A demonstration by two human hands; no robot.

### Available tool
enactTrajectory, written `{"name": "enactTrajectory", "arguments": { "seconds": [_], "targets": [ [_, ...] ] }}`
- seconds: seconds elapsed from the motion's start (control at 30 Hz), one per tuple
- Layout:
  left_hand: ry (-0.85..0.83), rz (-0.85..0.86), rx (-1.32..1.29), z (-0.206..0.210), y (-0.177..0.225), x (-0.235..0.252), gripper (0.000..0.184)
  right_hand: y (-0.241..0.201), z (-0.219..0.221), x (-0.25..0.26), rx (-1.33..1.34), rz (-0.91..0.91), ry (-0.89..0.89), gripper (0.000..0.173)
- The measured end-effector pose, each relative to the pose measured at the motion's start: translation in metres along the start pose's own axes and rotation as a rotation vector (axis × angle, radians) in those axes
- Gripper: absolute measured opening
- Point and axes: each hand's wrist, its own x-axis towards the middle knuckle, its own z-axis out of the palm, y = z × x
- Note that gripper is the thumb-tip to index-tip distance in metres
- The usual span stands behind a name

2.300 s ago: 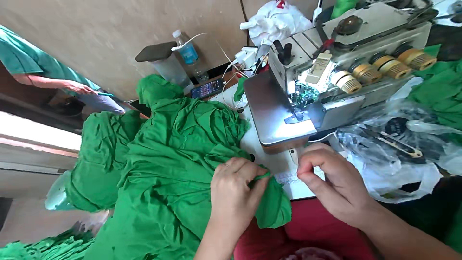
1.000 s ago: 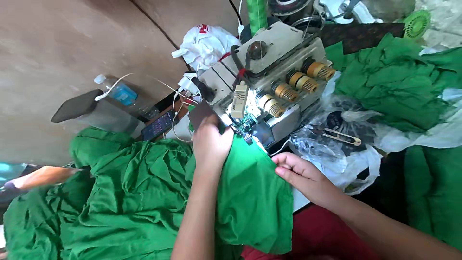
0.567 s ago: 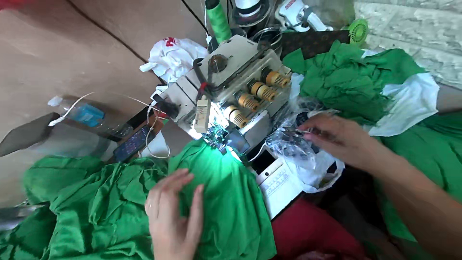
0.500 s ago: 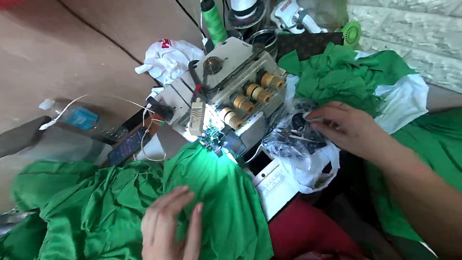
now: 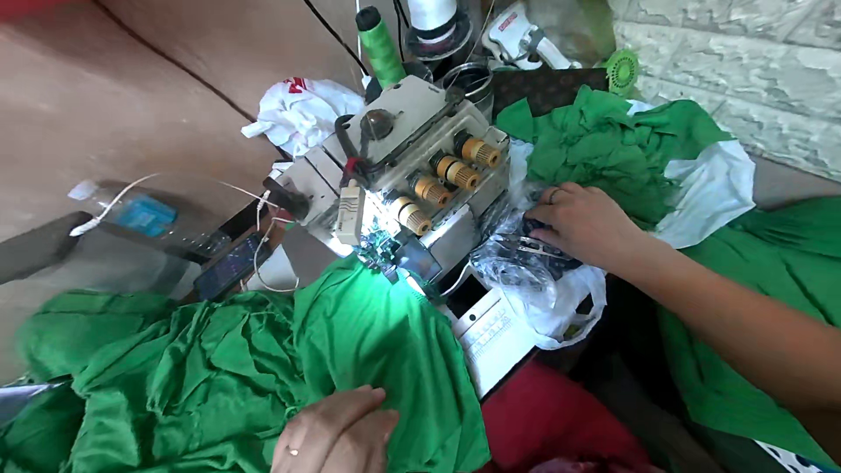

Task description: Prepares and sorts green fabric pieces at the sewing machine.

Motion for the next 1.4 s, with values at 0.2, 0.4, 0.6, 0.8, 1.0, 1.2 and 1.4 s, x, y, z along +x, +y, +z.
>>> {"name": "enactTrajectory", "arguments": {
  "seconds": [0.2, 0.4, 0.6, 0.8, 1.0, 1.2, 1.4],
  "targets": [
    [-0.004, -0.033, 0.000, -0.002, -0.002, -0.008, 0.014, 0.005, -0.005, -0.001, 0.154, -0.001, 0.008, 0.013],
    [-0.006, -0.031, -0.043, 0.007, 0.000, -0.006, 0.013, -0.002, 0.000, 0.000, 0.089, 0.010, 0.006, 0.021],
    [-0.008, -0.036, -0.030, 0.006, 0.000, -0.011, 0.012, 0.004, -0.002, 0.004, 0.168, 0.034, -0.025, 0.010],
    [0.025, -0.097, -0.134, 0.007, -0.001, -0.013, 0.012, 0.018, -0.014, -0.007, 0.463, -0.032, 0.177, 0.007],
    [0.249, -0.350, -0.828, 0.056, 0.034, 0.020, 0.016, -0.035, -0.012, -0.030, 1.144, 0.075, 0.287, 0.006],
    [0.420, -0.468, -1.400, 0.116, 0.052, 0.057, 0.035, -0.121, 0.017, -0.044, 1.455, -0.166, 0.295, 0.009],
    [0.172, -0.272, -0.556, 0.072, 0.030, 0.045, 0.012, -0.124, 0.004, -0.036, 1.232, -0.412, 0.004, 0.055]
  ]
}}
